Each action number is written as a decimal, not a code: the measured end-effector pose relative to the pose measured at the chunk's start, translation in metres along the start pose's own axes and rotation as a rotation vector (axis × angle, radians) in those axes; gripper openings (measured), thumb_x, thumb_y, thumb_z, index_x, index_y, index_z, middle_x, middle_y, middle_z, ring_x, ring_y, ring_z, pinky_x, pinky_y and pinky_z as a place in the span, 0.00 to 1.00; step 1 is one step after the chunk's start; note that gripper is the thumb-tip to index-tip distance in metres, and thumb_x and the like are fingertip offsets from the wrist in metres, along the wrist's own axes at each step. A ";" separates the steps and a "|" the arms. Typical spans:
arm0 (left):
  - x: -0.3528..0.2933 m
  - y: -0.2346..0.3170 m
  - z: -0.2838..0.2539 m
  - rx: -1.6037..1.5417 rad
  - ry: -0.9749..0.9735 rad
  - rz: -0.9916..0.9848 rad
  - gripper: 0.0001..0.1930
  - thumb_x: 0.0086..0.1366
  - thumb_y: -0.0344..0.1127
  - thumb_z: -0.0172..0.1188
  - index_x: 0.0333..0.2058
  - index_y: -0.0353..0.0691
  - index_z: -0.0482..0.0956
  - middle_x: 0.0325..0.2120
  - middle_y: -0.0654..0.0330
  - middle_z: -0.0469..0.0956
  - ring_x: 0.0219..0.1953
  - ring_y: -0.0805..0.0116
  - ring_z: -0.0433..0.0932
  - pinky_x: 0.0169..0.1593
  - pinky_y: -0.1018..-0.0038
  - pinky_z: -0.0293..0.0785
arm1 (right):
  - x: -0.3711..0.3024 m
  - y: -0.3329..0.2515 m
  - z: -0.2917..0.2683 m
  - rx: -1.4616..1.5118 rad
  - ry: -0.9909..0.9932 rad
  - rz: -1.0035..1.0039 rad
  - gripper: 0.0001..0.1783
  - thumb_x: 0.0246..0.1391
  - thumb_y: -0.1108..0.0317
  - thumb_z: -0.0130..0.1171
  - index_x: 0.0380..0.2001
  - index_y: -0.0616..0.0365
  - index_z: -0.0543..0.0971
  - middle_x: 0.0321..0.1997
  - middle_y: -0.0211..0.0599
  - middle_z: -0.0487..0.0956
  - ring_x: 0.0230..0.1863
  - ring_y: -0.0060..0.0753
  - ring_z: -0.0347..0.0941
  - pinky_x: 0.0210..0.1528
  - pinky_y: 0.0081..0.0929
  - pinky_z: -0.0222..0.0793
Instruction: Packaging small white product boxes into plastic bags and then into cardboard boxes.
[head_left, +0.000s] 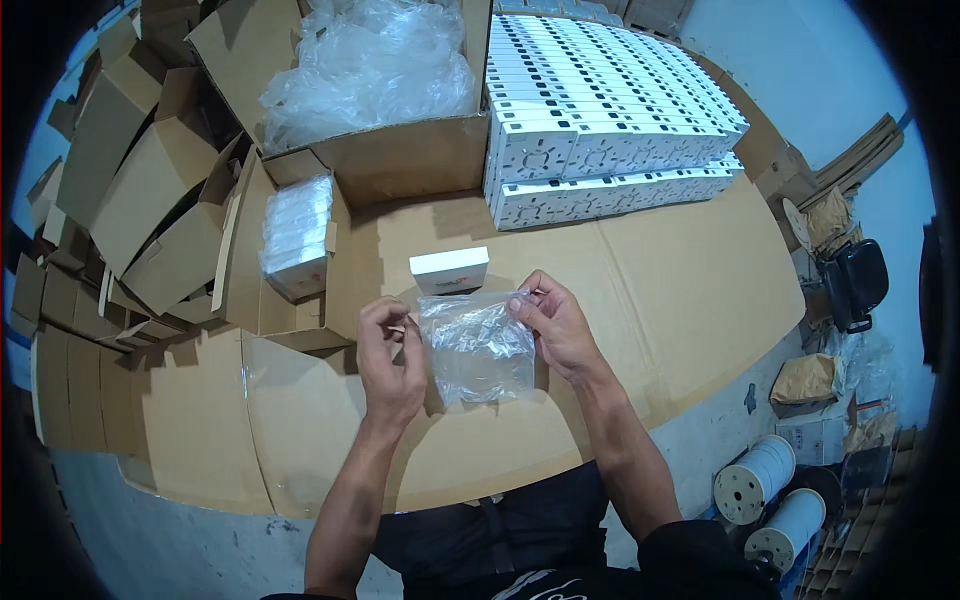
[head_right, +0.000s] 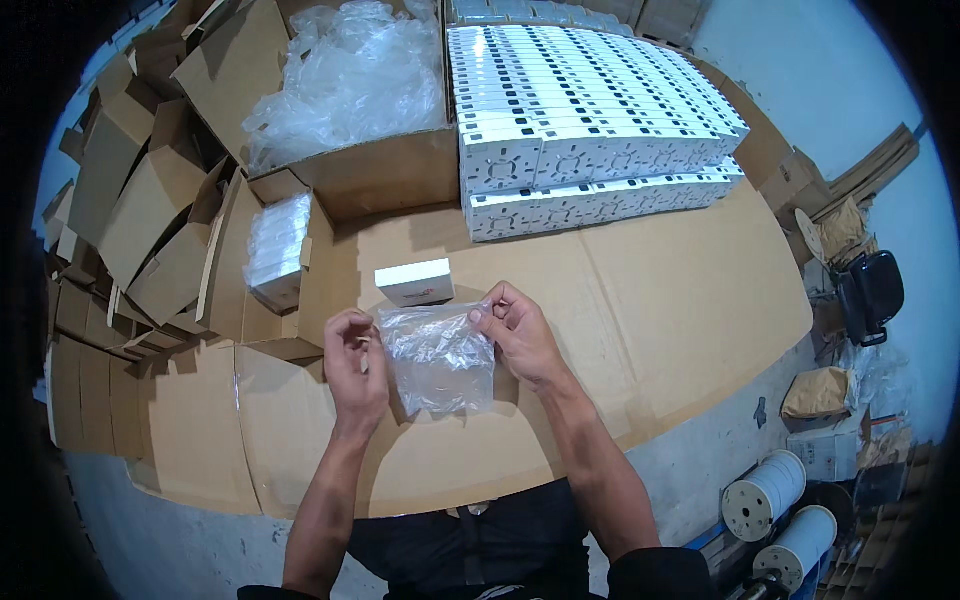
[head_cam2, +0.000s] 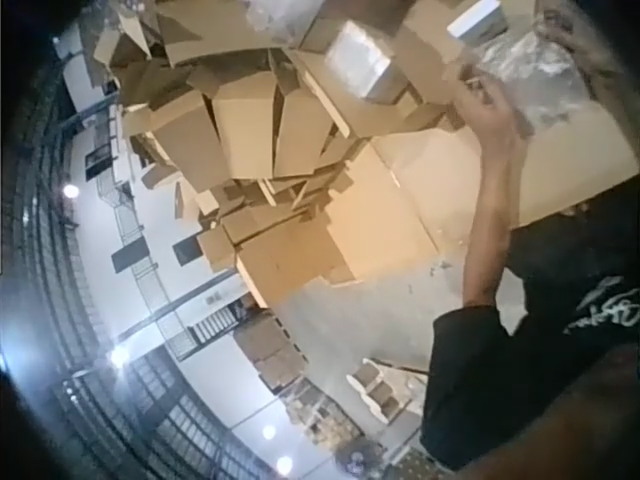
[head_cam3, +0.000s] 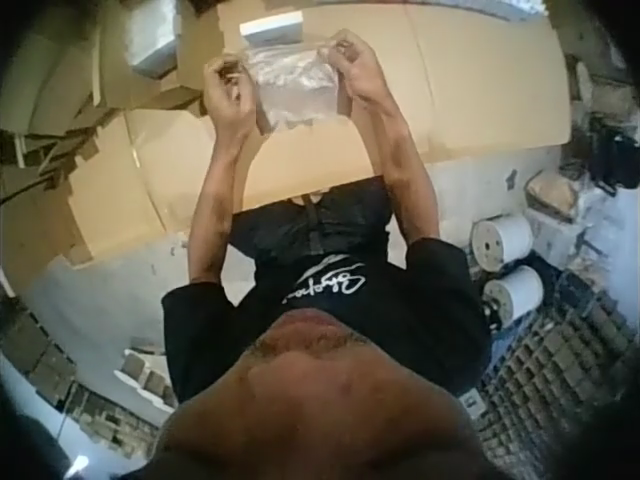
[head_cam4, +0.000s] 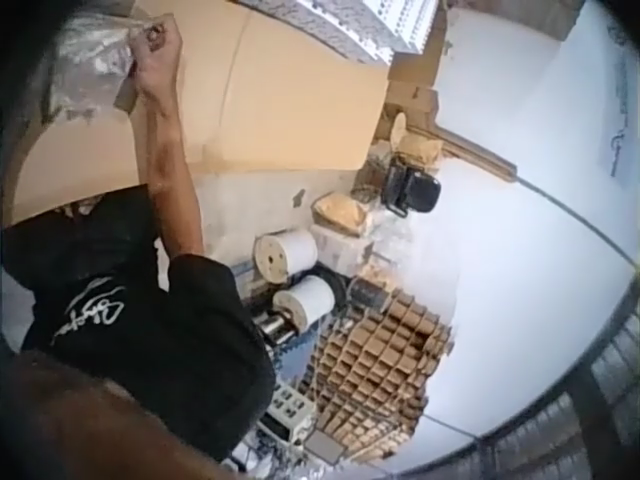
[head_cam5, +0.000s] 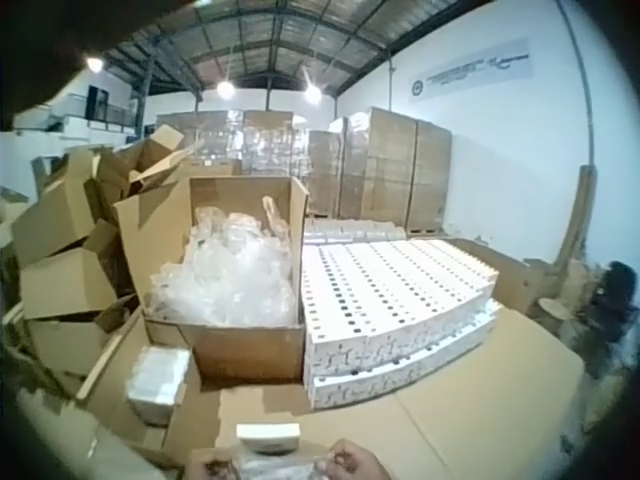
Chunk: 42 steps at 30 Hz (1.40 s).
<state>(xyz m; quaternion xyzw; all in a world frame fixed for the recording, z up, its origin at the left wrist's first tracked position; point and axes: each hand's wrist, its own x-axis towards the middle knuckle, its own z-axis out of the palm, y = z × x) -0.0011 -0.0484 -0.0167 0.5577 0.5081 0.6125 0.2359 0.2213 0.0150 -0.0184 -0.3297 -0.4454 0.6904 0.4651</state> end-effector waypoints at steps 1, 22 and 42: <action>0.002 0.001 -0.006 0.270 -0.087 0.182 0.24 0.60 0.14 0.55 0.55 0.39 0.66 0.51 0.52 0.68 0.49 0.64 0.74 0.50 0.72 0.75 | 0.000 0.001 -0.003 0.088 -0.011 0.053 0.06 0.66 0.72 0.59 0.37 0.56 0.72 0.30 0.26 0.77 0.30 0.15 0.72 0.32 0.17 0.69; -0.008 0.002 -0.005 -0.137 -0.335 -0.461 0.11 0.72 0.37 0.61 0.42 0.32 0.83 0.29 0.61 0.82 0.29 0.77 0.79 0.33 0.76 0.75 | -0.009 0.014 0.029 -0.434 0.007 -0.330 0.20 0.66 0.54 0.61 0.45 0.62 0.75 0.34 0.31 0.78 0.35 0.19 0.73 0.35 0.25 0.70; -0.011 -0.003 0.005 0.021 0.072 -0.256 0.13 0.78 0.39 0.51 0.40 0.36 0.79 0.24 0.70 0.74 0.26 0.83 0.68 0.27 0.80 0.67 | -0.015 0.011 0.057 -0.403 0.225 -0.070 0.17 0.73 0.57 0.51 0.34 0.59 0.76 0.18 0.25 0.73 0.16 0.14 0.66 0.18 0.20 0.62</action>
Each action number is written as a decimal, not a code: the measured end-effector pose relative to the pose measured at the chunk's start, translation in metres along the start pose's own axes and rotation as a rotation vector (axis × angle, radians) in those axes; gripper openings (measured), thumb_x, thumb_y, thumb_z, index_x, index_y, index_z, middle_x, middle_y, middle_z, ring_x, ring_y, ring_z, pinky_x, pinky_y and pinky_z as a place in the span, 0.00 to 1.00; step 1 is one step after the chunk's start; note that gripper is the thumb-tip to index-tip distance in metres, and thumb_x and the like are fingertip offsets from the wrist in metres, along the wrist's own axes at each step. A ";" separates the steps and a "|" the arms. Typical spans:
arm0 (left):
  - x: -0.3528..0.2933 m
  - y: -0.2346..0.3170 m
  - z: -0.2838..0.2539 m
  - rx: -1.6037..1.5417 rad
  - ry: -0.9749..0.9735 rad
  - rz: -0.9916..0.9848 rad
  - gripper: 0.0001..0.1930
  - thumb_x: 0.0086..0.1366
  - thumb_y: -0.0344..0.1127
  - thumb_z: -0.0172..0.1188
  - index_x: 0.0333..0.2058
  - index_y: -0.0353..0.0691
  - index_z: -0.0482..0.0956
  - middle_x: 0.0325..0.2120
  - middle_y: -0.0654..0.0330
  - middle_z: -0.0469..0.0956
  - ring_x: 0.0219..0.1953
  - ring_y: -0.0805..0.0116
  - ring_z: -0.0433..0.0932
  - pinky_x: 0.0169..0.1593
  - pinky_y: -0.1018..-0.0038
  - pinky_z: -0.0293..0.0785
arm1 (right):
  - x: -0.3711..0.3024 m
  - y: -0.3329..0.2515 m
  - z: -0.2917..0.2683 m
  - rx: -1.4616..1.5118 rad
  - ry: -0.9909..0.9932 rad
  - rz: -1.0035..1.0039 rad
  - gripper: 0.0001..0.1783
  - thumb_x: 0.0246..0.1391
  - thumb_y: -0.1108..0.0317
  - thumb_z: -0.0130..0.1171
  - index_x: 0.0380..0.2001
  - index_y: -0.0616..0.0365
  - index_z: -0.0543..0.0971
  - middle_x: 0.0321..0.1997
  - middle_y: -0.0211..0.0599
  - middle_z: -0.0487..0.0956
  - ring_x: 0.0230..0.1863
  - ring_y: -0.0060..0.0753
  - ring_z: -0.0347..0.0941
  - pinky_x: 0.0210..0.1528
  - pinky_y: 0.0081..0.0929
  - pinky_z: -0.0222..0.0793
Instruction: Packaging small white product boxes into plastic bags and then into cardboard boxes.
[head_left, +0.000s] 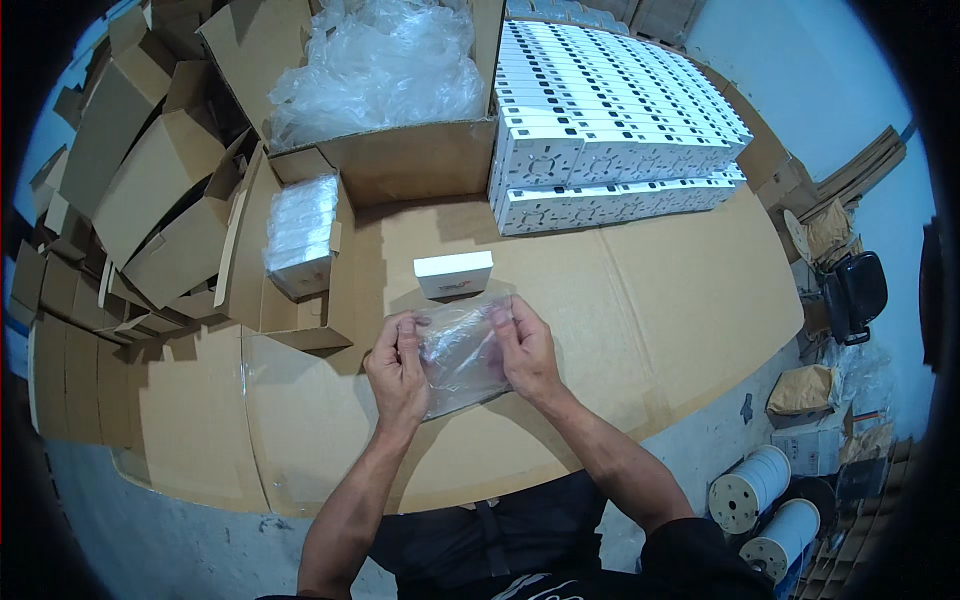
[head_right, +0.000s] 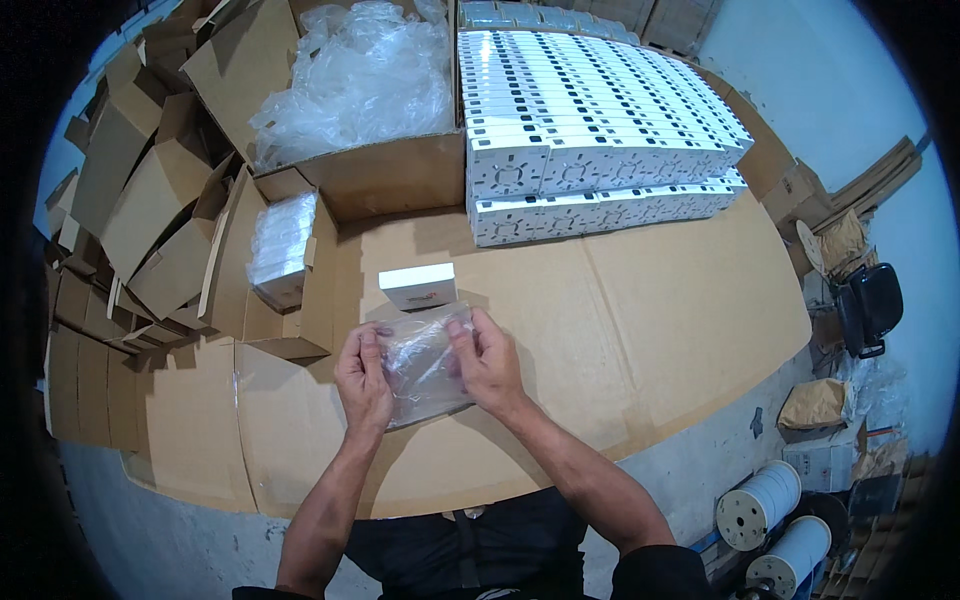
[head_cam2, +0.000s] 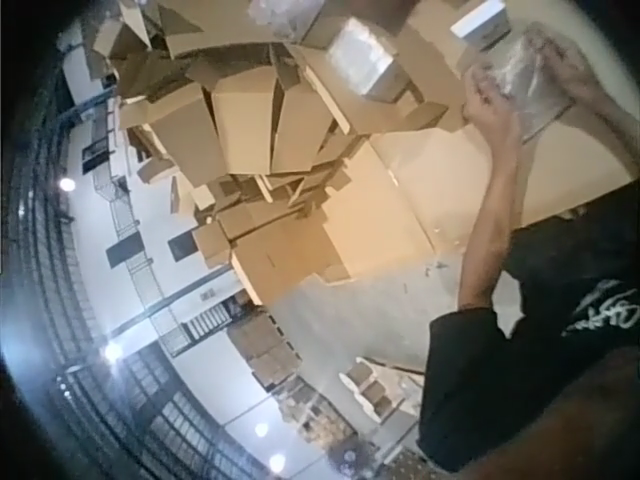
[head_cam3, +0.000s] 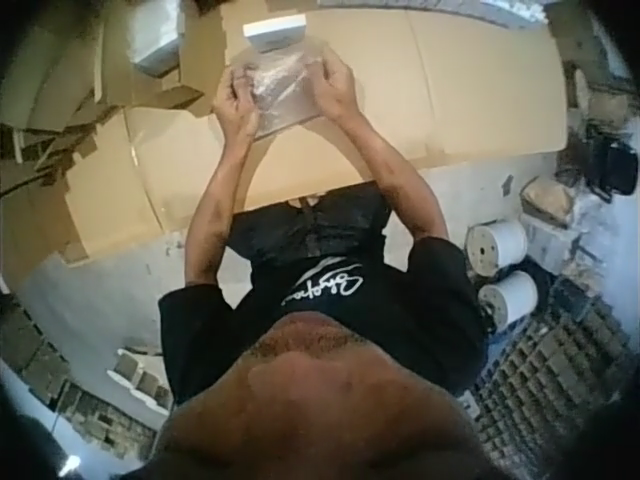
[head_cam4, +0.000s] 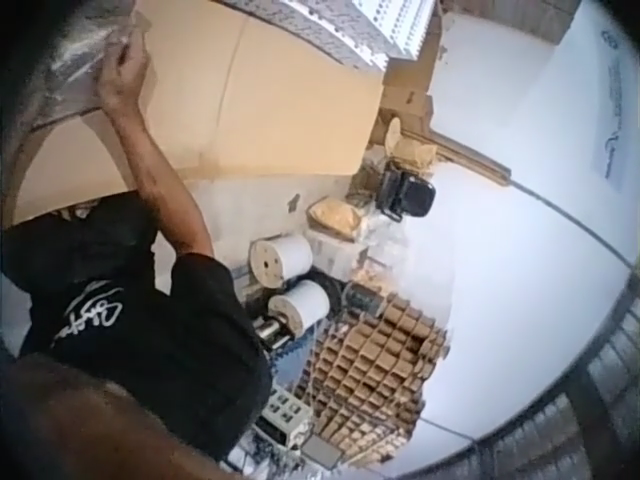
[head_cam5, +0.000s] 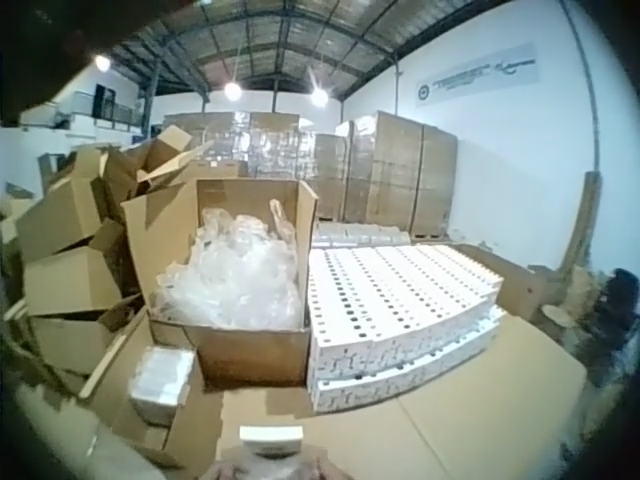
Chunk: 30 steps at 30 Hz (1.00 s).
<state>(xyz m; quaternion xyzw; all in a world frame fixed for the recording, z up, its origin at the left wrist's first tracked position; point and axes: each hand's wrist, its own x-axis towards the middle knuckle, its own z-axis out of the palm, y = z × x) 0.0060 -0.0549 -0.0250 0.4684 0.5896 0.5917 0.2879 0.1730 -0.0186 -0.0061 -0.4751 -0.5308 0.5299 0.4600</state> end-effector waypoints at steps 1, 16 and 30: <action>0.002 0.000 0.001 -0.006 0.009 0.018 0.10 0.77 0.38 0.53 0.44 0.37 0.78 0.26 0.69 0.75 0.26 0.83 0.69 0.28 0.80 0.69 | -0.001 0.003 -0.001 -0.002 0.005 -0.001 0.17 0.73 0.57 0.51 0.34 0.59 0.76 0.18 0.25 0.73 0.16 0.14 0.66 0.18 0.20 0.62; 0.010 0.017 -0.006 -0.227 -0.456 -0.308 0.29 0.59 0.22 0.72 0.56 0.36 0.66 0.38 0.58 0.82 0.41 0.73 0.81 0.43 0.75 0.80 | 0.029 -0.021 -0.035 -0.255 0.398 -0.480 0.06 0.60 0.72 0.64 0.40 0.60 0.80 0.32 0.35 0.79 0.33 0.24 0.75 0.33 0.25 0.71; 0.009 0.008 -0.005 -0.183 -0.454 -0.235 0.25 0.59 0.24 0.71 0.53 0.34 0.71 0.39 0.55 0.83 0.42 0.72 0.83 0.46 0.73 0.79 | 0.032 -0.033 -0.020 -0.864 -0.016 -0.917 0.12 0.47 0.76 0.68 0.37 0.57 0.80 0.41 0.34 0.77 0.46 0.39 0.72 0.45 0.36 0.65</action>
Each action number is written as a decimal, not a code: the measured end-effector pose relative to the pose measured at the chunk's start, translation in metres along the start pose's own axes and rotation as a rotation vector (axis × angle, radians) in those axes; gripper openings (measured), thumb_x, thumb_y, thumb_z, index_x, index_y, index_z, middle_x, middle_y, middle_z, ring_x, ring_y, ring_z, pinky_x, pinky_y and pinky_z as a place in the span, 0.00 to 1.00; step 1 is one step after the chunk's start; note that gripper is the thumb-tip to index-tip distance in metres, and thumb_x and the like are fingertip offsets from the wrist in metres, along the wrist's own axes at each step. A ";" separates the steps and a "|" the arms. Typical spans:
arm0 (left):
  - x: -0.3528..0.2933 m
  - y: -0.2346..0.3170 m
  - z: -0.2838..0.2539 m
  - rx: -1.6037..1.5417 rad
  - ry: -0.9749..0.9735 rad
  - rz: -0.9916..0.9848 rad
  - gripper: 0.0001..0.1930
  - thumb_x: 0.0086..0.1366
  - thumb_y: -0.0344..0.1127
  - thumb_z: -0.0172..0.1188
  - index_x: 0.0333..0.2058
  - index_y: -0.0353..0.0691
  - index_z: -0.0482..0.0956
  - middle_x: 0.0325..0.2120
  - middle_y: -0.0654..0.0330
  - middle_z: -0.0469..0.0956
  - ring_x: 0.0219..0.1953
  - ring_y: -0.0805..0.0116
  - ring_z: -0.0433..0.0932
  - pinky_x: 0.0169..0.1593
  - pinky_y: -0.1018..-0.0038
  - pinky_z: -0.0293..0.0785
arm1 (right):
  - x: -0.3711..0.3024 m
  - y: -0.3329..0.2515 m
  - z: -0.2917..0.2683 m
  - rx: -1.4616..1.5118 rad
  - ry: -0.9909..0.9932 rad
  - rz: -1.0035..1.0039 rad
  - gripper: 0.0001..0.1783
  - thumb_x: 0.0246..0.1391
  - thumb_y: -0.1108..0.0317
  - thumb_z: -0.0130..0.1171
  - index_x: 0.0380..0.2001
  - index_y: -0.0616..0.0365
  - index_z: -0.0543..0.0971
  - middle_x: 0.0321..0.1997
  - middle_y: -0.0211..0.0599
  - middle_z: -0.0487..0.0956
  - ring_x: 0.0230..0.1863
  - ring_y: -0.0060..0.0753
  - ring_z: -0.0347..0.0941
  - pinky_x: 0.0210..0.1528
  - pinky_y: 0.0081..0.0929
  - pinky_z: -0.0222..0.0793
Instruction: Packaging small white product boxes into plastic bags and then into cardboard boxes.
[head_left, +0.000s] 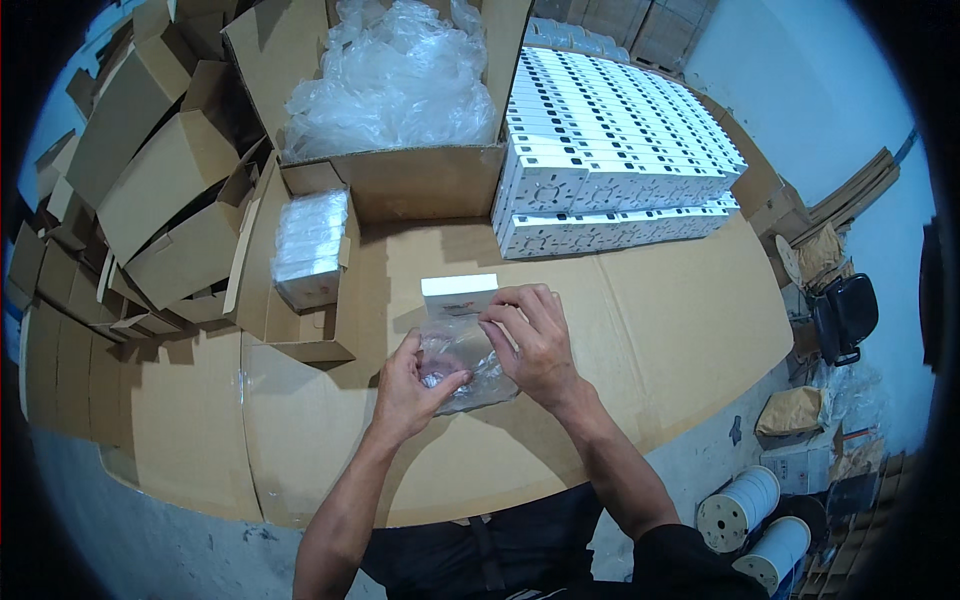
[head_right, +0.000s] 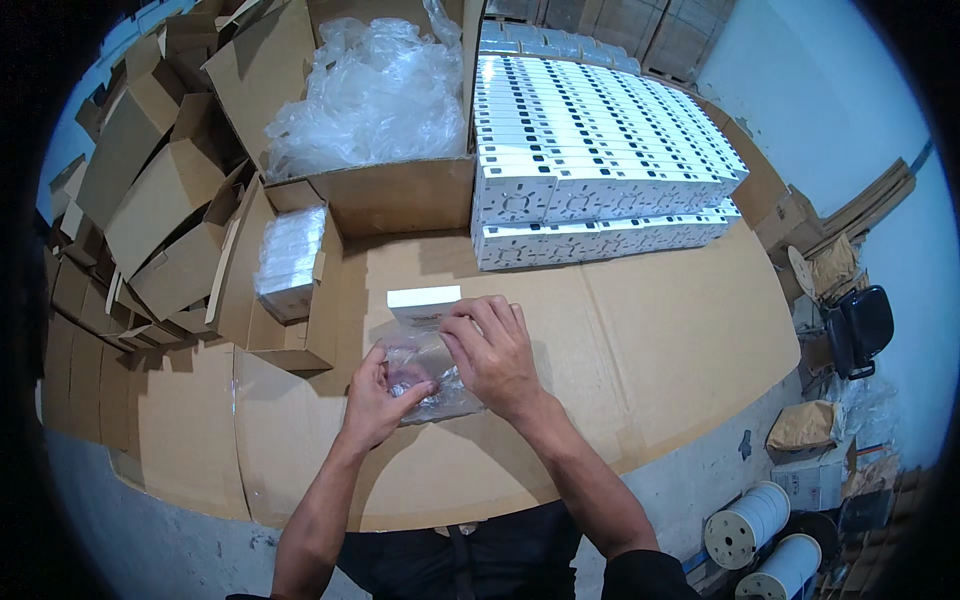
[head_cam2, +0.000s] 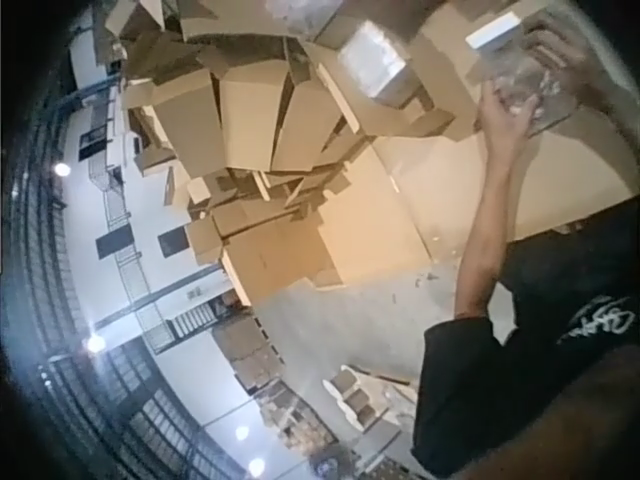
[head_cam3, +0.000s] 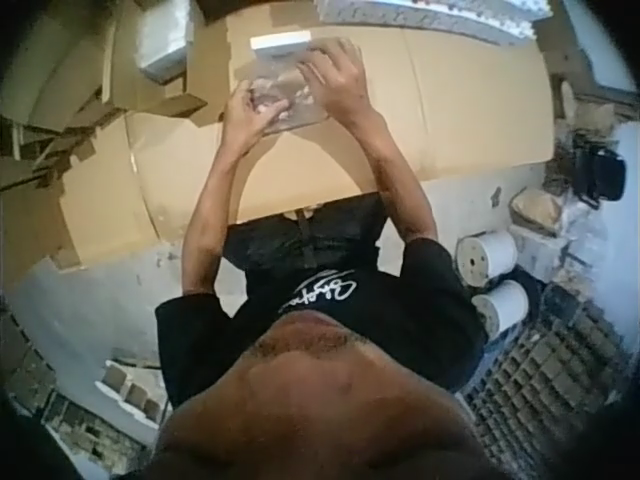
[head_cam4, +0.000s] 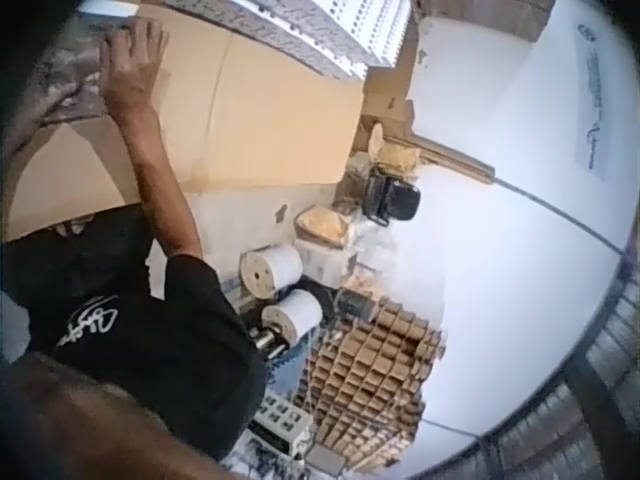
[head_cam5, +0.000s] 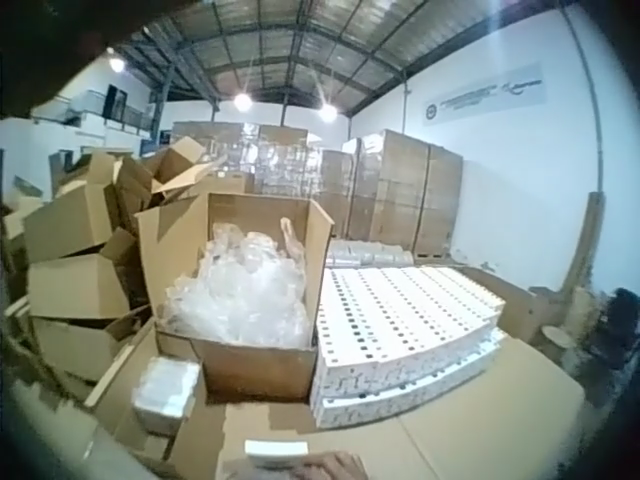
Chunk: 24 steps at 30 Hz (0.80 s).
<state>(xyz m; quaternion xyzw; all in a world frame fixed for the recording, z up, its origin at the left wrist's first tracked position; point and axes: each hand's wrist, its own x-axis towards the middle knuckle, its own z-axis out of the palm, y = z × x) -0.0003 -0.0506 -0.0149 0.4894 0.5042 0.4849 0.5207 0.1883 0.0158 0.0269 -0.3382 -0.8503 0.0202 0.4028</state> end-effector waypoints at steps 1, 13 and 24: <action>0.000 0.001 -0.001 0.000 -0.003 0.003 0.25 0.58 0.25 0.72 0.53 0.34 0.72 0.39 0.54 0.83 0.42 0.71 0.83 0.46 0.73 0.79 | 0.001 -0.001 0.000 -0.003 -0.003 0.008 0.11 0.48 0.76 0.68 0.36 0.58 0.80 0.40 0.34 0.77 0.46 0.39 0.72 0.45 0.36 0.66; 0.001 0.007 0.002 0.181 0.102 0.057 0.21 0.58 0.30 0.73 0.48 0.33 0.74 0.40 0.54 0.83 0.43 0.68 0.82 0.48 0.70 0.79 | 0.017 0.005 -0.015 0.057 -0.223 -0.231 0.08 0.48 0.76 0.66 0.32 0.59 0.78 0.35 0.39 0.80 0.37 0.40 0.77 0.45 0.36 0.71; -0.003 0.008 -0.004 0.151 -0.053 0.039 0.32 0.48 0.32 0.80 0.51 0.34 0.75 0.44 0.55 0.82 0.47 0.68 0.81 0.51 0.69 0.78 | 0.066 -0.008 -0.045 0.349 -0.914 0.078 0.10 0.54 0.67 0.65 0.38 0.58 0.82 0.38 0.48 0.84 0.42 0.50 0.82 0.45 0.46 0.76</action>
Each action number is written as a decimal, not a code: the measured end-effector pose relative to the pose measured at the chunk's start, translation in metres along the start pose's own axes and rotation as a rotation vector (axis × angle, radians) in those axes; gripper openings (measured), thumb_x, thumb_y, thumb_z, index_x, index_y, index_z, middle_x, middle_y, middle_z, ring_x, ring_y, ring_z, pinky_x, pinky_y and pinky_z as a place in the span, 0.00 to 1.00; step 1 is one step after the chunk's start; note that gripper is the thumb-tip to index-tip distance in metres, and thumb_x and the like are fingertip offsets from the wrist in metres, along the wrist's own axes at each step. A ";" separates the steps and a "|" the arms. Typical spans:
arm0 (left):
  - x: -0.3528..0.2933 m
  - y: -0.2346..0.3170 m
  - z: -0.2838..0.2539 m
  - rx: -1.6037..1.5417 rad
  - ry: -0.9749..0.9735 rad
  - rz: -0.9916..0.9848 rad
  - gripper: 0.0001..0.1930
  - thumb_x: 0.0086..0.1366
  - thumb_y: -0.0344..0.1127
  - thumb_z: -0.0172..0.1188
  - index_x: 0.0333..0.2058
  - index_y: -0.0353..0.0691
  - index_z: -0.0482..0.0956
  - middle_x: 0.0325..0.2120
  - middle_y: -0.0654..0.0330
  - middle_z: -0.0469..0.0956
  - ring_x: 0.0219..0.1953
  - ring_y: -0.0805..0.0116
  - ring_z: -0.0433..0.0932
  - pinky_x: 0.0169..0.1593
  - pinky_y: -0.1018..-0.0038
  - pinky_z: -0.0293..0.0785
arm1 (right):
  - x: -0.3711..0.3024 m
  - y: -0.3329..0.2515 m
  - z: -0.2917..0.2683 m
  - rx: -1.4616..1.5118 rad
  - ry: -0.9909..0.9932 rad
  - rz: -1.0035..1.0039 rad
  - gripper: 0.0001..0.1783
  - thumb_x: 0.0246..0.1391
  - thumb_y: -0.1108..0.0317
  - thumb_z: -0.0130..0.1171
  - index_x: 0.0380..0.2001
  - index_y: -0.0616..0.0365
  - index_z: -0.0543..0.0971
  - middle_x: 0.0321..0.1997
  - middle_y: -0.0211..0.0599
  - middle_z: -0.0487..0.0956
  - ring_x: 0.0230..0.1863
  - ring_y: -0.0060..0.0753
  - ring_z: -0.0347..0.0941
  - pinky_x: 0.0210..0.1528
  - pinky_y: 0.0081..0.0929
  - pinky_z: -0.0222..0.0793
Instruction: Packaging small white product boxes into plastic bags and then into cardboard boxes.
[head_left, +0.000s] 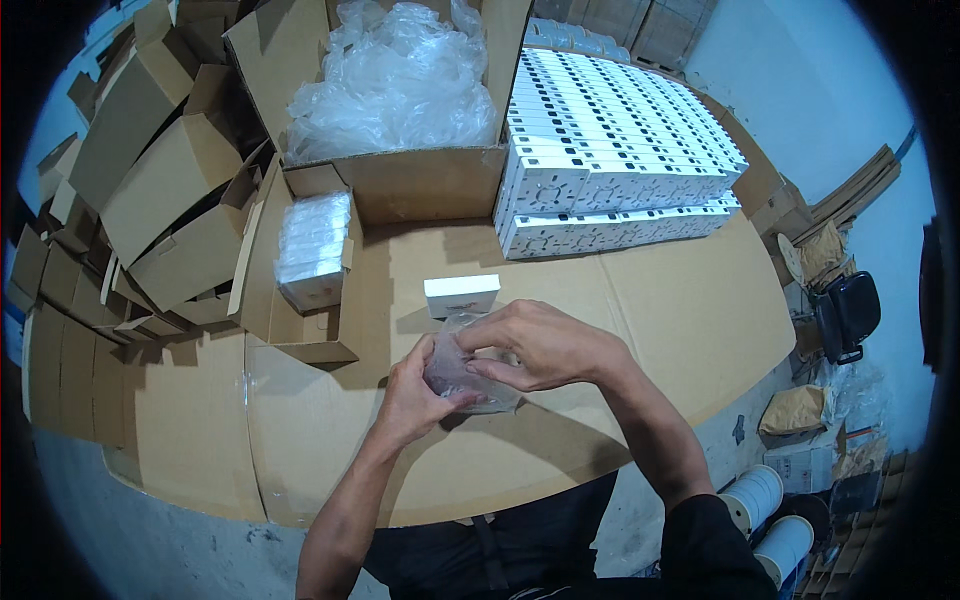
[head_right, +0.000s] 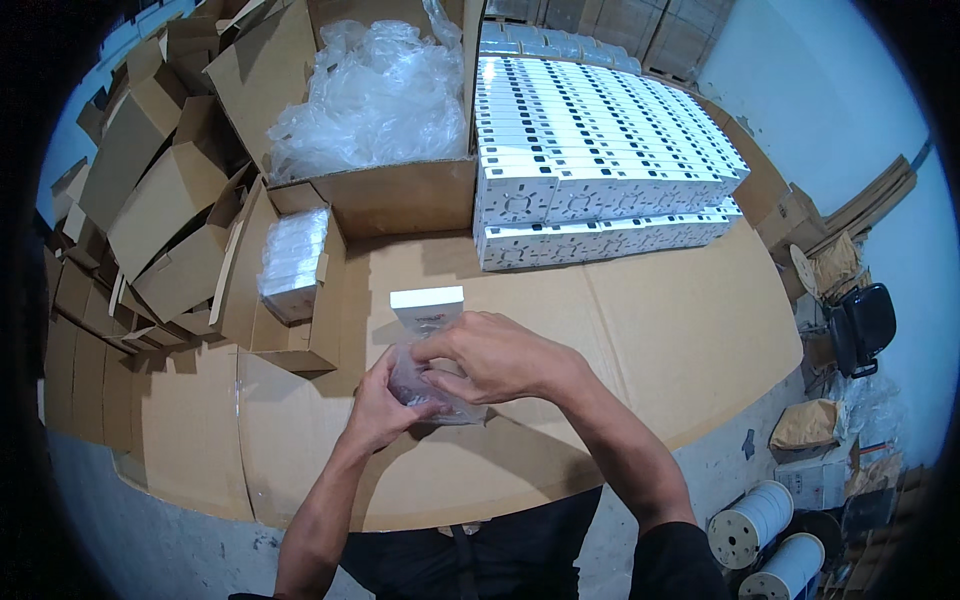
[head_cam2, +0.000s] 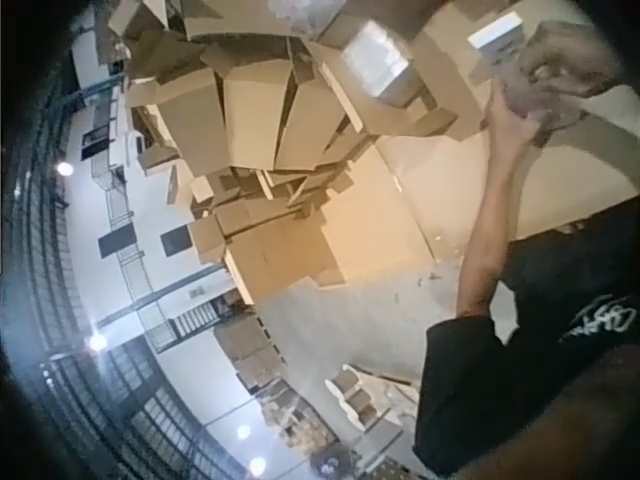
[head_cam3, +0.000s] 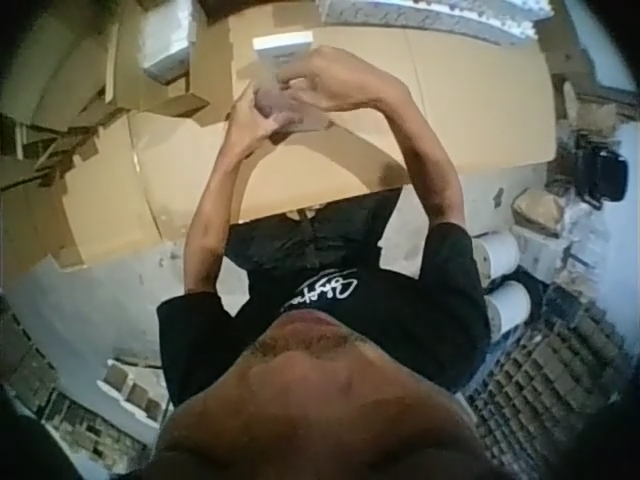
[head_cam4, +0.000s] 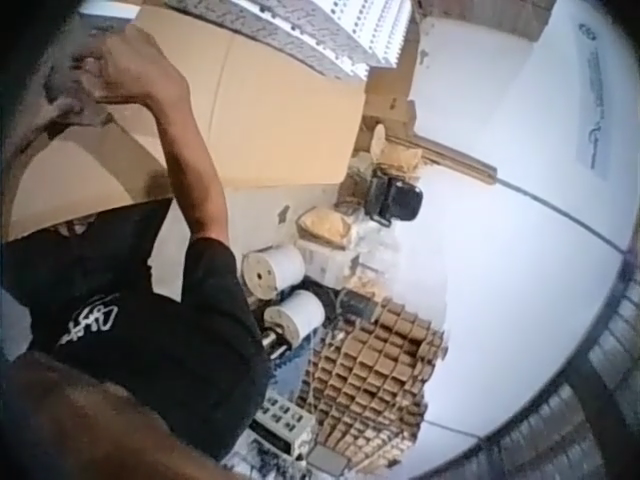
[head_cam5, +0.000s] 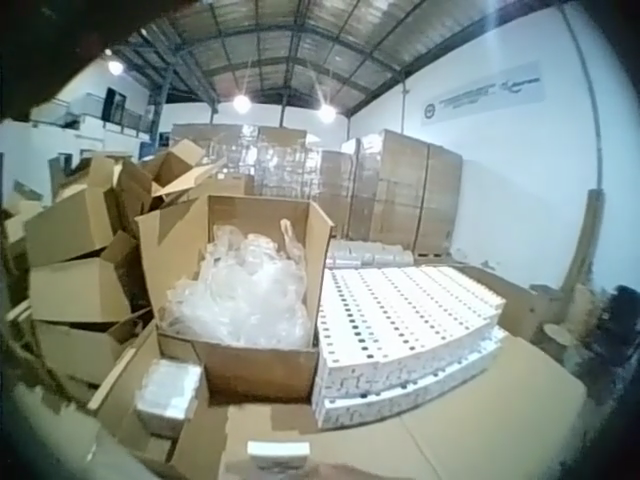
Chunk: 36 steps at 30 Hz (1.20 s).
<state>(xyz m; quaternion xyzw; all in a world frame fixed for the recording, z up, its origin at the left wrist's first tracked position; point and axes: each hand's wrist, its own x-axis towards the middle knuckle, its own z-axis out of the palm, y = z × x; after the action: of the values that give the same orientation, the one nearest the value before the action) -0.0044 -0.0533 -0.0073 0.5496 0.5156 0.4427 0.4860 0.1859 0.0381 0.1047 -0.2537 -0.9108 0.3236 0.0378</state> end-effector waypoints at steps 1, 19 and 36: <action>0.000 -0.003 0.000 0.002 -0.029 -0.006 0.34 0.46 0.33 0.82 0.52 0.35 0.75 0.44 0.55 0.82 0.48 0.68 0.81 0.52 0.68 0.78 | 0.001 -0.001 -0.003 0.026 -0.036 -0.040 0.11 0.54 0.67 0.65 0.40 0.57 0.83 0.41 0.49 0.85 0.44 0.51 0.82 0.45 0.48 0.77; 0.004 -0.011 -0.003 0.027 0.088 0.060 0.42 0.45 0.35 0.83 0.58 0.32 0.72 0.47 0.52 0.82 0.49 0.63 0.82 0.55 0.67 0.78 | 0.002 0.078 0.044 0.656 0.615 0.047 0.26 0.59 0.79 0.58 0.61 0.56 0.75 0.59 0.34 0.78 0.58 0.28 0.73 0.57 0.28 0.72; 0.008 -0.007 -0.009 -0.014 0.066 0.034 0.42 0.44 0.33 0.83 0.58 0.34 0.72 0.47 0.53 0.82 0.49 0.64 0.81 0.55 0.66 0.78 | 0.024 0.078 0.056 1.070 0.997 -0.108 0.16 0.61 0.81 0.61 0.44 0.60 0.64 0.45 0.39 0.72 0.50 0.37 0.78 0.44 0.40 0.89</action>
<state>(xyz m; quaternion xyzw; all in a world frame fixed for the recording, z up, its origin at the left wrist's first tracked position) -0.0140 -0.0442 -0.0132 0.5400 0.5187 0.4725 0.4648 0.1857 0.0693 0.0108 -0.2725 -0.5140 0.5680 0.5823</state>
